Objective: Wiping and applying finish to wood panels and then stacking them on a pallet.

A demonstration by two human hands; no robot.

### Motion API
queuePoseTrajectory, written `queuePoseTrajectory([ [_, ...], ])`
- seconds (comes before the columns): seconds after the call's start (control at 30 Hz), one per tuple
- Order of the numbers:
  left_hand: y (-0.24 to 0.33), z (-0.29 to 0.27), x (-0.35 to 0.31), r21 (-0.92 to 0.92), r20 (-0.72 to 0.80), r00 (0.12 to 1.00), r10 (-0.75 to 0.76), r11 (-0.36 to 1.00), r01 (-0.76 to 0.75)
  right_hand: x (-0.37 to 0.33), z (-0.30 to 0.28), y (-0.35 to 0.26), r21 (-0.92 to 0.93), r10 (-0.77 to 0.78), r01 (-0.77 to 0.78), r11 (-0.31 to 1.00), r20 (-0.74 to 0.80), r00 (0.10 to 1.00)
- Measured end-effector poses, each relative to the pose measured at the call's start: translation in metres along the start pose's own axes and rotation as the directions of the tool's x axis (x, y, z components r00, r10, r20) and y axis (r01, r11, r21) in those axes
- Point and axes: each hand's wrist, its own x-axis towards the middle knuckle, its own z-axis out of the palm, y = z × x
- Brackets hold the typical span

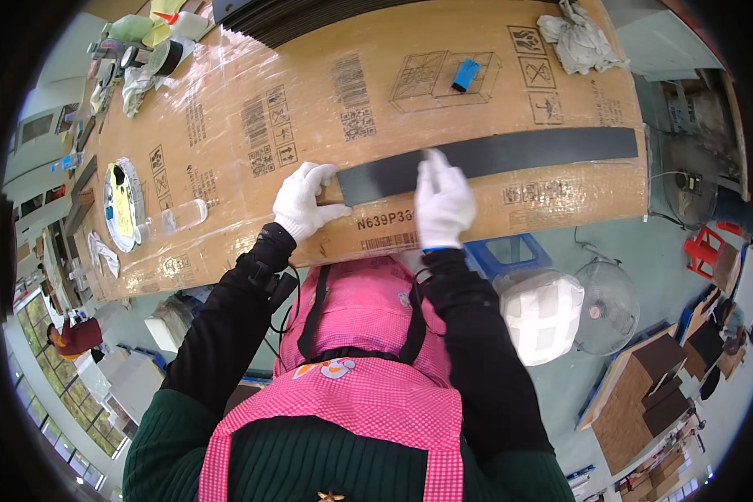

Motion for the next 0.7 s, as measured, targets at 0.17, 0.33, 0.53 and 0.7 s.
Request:
queuePoseTrajectory([
  [0.17, 0.004, -0.004, 0.003, -0.024, 0.010, 0.999, -0.050, 0.998, 0.050, -0.023, 0.014, -0.032, -0.066, -0.152, 0.171, 0.983, 0.225, 0.962],
  [0.33, 0.000, -0.005, 0.010, -0.001, 0.030, 0.999, -0.026, 1.000, 0.026, -0.023, 0.024, -0.041, -0.090, -0.061, 0.075, 0.993, 0.149, 0.987],
  [0.53, -0.009, 0.002, 0.007, 0.016, -0.029, 1.000, 0.003, 1.000, -0.002, -0.039, 0.043, -0.076, -0.104, -0.129, 0.171, 0.980, 0.320, 0.939],
  [0.7, -0.004, -0.001, 0.008, -0.014, 0.011, 1.000, -0.001, 1.000, 0.002, -0.029, 0.035, -0.052, -0.011, -0.065, 0.068, 0.998, 0.155, 0.986],
])
